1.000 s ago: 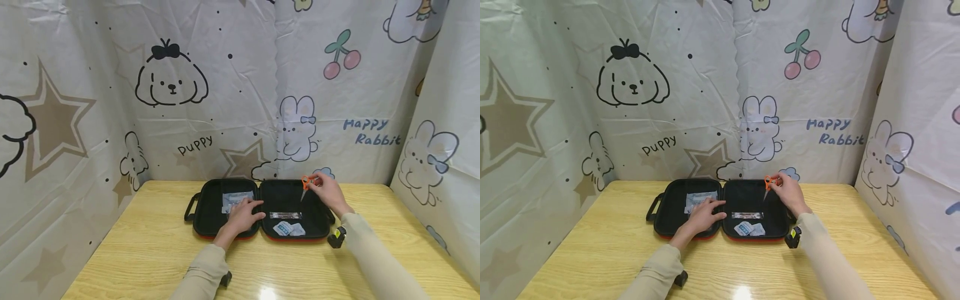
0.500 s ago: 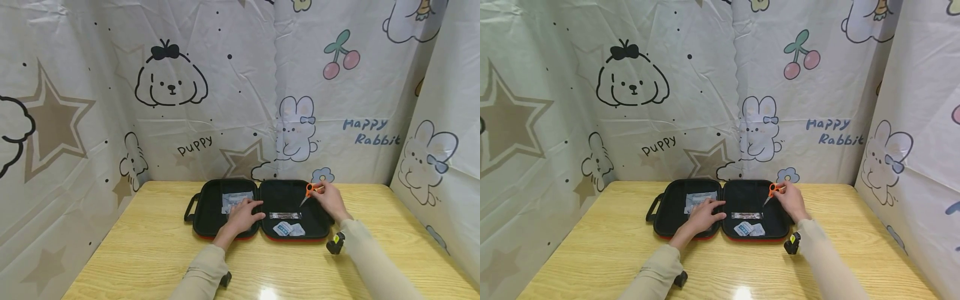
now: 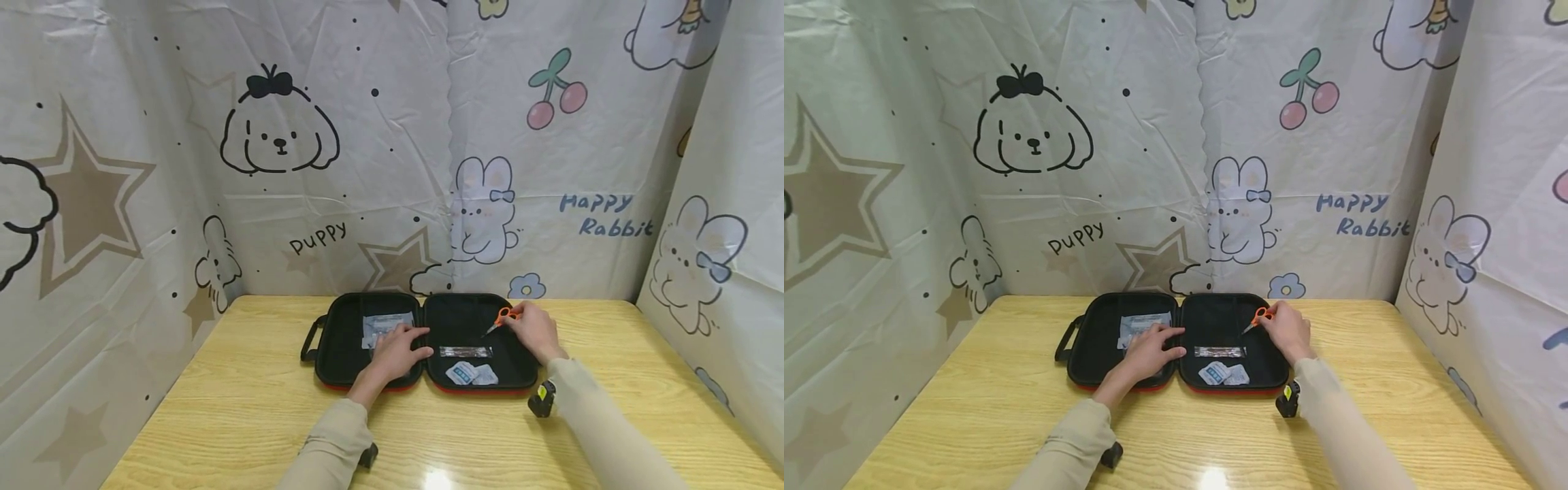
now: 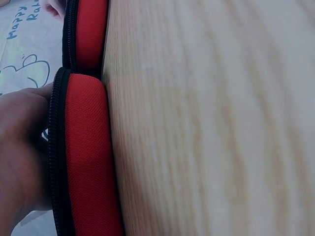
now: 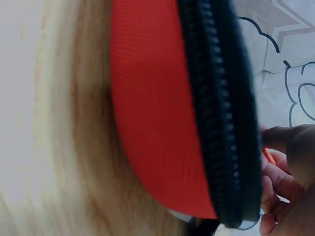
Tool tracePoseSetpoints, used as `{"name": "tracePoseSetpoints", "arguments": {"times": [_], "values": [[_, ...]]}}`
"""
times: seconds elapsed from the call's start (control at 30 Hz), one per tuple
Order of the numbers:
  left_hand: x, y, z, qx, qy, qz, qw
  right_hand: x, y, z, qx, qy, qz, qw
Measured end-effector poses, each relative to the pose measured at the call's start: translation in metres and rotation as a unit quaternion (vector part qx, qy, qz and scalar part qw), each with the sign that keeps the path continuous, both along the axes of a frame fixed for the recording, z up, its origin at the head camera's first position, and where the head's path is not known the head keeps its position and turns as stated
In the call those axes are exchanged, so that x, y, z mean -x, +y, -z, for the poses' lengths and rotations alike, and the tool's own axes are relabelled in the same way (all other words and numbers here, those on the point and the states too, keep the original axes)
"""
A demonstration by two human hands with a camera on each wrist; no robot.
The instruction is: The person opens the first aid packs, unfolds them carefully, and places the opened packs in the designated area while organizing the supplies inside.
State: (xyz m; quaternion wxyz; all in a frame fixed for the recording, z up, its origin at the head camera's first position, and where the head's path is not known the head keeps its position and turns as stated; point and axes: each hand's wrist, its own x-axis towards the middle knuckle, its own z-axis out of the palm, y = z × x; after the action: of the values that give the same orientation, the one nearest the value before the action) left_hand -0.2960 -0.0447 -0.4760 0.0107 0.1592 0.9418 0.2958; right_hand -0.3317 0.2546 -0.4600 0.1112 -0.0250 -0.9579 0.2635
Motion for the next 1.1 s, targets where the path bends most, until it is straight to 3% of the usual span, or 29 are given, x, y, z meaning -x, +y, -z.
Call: {"name": "tracePoseSetpoints", "arguments": {"times": [0.23,0.47,0.6,0.77,0.97,1.1], "values": [[0.0,0.001,0.0,-0.002,-0.001,0.001,1.0,-0.002,-0.006,0.003,-0.06,-0.006,-0.047,0.997],[-0.001,0.002,-0.003,-0.006,-0.001,0.003,1.0,-0.004,-0.014,0.001,-0.093,-0.017,-0.016,0.995],[-0.001,0.002,-0.002,-0.006,0.0,0.005,1.0,-0.004,-0.017,0.001,-0.102,-0.028,-0.019,0.994],[0.0,0.003,0.001,-0.005,-0.001,0.002,1.0,-0.003,-0.017,0.0,-0.057,-0.043,-0.082,0.994],[-0.001,0.002,0.0,-0.004,-0.001,0.008,1.0,-0.005,-0.005,0.0,0.02,-0.078,-0.182,0.98],[-0.001,0.001,-0.001,-0.001,0.006,0.004,1.0,-0.004,0.0,0.001,0.033,-0.083,-0.203,0.975]]}}
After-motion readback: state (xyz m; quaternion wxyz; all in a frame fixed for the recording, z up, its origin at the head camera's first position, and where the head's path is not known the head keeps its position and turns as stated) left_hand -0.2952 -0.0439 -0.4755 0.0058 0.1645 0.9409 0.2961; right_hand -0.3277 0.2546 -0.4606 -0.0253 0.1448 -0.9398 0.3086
